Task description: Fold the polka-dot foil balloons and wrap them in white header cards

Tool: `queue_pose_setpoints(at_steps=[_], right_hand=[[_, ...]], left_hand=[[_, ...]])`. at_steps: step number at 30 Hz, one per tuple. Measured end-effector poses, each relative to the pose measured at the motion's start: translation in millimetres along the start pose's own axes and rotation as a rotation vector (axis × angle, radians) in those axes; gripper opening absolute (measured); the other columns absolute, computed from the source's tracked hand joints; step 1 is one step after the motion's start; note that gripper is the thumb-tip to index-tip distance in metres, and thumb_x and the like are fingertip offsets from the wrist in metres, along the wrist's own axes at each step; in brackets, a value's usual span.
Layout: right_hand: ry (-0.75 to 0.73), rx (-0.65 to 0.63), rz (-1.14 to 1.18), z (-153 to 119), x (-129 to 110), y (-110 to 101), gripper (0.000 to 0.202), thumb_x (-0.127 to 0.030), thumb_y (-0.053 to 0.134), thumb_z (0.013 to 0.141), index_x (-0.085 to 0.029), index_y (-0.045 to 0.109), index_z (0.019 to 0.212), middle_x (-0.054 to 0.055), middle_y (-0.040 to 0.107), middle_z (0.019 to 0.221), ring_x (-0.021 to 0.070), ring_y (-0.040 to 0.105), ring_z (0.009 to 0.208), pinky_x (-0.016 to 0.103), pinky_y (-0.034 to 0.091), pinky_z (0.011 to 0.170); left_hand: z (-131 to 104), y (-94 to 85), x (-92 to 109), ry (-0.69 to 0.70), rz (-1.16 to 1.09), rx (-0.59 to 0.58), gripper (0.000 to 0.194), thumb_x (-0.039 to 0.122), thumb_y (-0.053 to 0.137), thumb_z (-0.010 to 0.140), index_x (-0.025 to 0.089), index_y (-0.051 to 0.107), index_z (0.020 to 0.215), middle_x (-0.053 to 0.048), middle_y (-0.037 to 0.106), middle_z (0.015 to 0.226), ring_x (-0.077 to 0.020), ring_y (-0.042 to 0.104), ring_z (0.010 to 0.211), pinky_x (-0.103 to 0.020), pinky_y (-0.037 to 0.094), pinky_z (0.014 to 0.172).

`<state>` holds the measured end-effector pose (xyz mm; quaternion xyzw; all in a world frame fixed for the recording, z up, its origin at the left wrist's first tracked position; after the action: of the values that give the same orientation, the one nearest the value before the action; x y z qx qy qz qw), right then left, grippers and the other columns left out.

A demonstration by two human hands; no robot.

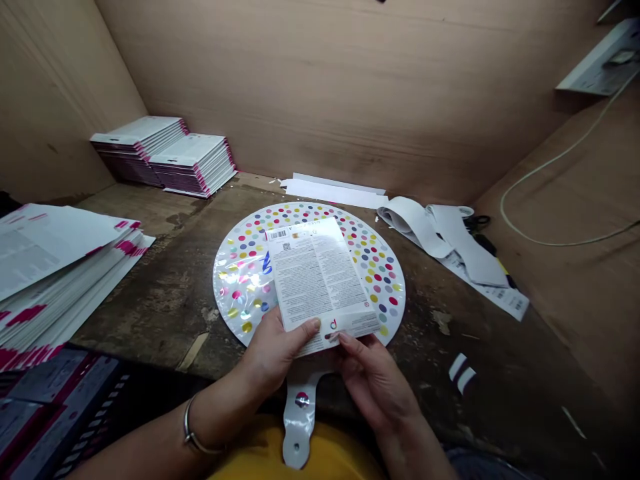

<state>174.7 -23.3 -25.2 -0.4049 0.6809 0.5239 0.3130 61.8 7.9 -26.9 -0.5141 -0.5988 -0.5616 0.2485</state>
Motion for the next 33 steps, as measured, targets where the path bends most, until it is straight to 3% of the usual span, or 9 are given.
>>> queue_pose_setpoints(at_steps=[3,7,11,15,19,23,28,30,33], right_hand=[[-0.026,-0.002,-0.229,-2.5,-10.0,-15.1,0.046,-0.037,0.062,0.077,-0.023,0.052,0.120,0.009,0.065,0.110,0.0255,0.063,0.094,0.042,0.054,0.076],[-0.539,0.263,-1.004,-19.0,-72.8,-28.2,0.044,-0.032,0.065,0.077,-0.024,0.054,0.118,0.010,0.059,0.111,0.0262,0.055,0.101,0.046,0.046,0.088],[-0.806,-0.049,-1.443,-29.6,-74.1,22.0,0.022,-0.019,0.057,0.082,-0.025,0.064,0.102,0.008,0.060,0.103,0.0247,0.052,0.100,0.043,0.043,0.090],[-0.646,-0.119,-1.268,-36.2,-82.2,5.4,0.010,-0.019,0.050,0.087,-0.023,0.059,0.085,0.005,0.061,0.098,0.0205,0.055,0.094,0.035,0.046,0.084],[-0.599,-0.004,-1.321,-43.4,-96.3,-25.5,0.006,-0.023,0.054,0.086,-0.024,0.058,0.090,0.005,0.061,0.101,0.0205,0.056,0.096,0.033,0.046,0.082],[-0.738,-0.076,-1.461,-39.1,-80.8,10.7,0.018,-0.019,0.057,0.083,-0.022,0.060,0.100,0.007,0.059,0.098,0.0221,0.053,0.095,0.037,0.045,0.084],[-0.702,-0.182,-1.374,-35.7,-63.9,44.8,0.013,-0.014,0.049,0.085,-0.019,0.060,0.080,0.006,0.059,0.090,0.0200,0.053,0.087,0.035,0.046,0.078],[-0.523,-0.219,-1.234,-40.9,-68.4,20.9,0.013,-0.021,0.048,0.087,-0.020,0.058,0.078,0.005,0.060,0.085,0.0180,0.056,0.081,0.031,0.047,0.073],[-0.094,-0.221,-1.116,-50.2,-70.5,-50.3,0.025,-0.035,0.049,0.087,-0.020,0.059,0.070,0.002,0.060,0.065,0.0152,0.057,0.061,0.024,0.048,0.056]], left_hand=[[0.5,-1.3,2.1,0.022,-0.018,-0.014,0.047,0.033,0.072,0.072,0.011,0.059,0.112,-0.014,0.064,0.117,-0.0299,0.060,0.106,-0.043,0.049,0.090],[1.3,-2.6,1.9,0.022,0.040,0.006,0.049,0.032,0.072,0.072,0.010,0.058,0.114,-0.014,0.062,0.119,-0.0297,0.059,0.109,-0.043,0.047,0.093],[-0.8,3.1,2.3,0.047,0.136,-0.013,0.045,0.033,0.070,0.073,0.012,0.059,0.111,-0.011,0.064,0.115,-0.0277,0.060,0.107,-0.042,0.046,0.095],[0.2,-6.4,-3.2,-0.001,0.258,0.007,0.041,0.034,0.069,0.074,0.012,0.059,0.107,-0.011,0.067,0.108,-0.0279,0.064,0.097,-0.043,0.050,0.087],[4.2,-14.0,-1.9,0.025,0.265,0.021,0.041,0.033,0.067,0.075,0.014,0.058,0.110,-0.011,0.065,0.113,-0.0274,0.061,0.102,-0.042,0.048,0.090],[3.1,-2.9,-0.2,0.041,0.266,0.014,0.042,0.032,0.068,0.074,0.014,0.058,0.110,-0.011,0.066,0.111,-0.0268,0.061,0.103,-0.041,0.047,0.091],[-2.3,6.6,3.0,0.031,0.176,-0.018,0.043,0.033,0.069,0.073,0.013,0.056,0.109,-0.012,0.065,0.111,-0.0276,0.061,0.101,-0.041,0.048,0.089],[-1.6,-0.4,1.7,0.010,0.185,-0.005,0.045,0.033,0.069,0.073,0.013,0.055,0.111,-0.012,0.065,0.112,-0.0280,0.061,0.101,-0.042,0.048,0.088],[3.6,-13.8,-1.1,-0.007,0.161,0.019,0.045,0.033,0.068,0.074,0.014,0.055,0.113,-0.012,0.064,0.113,-0.0273,0.061,0.101,-0.041,0.049,0.087]])
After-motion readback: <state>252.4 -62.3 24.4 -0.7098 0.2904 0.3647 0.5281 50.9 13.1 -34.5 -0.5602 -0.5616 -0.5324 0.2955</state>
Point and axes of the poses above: each hand's wrist, its own z-axis towards the middle knuckle, its own y-axis out of the palm, x = y × z, the point moved 9 cm from there along z, towards the middle knuckle
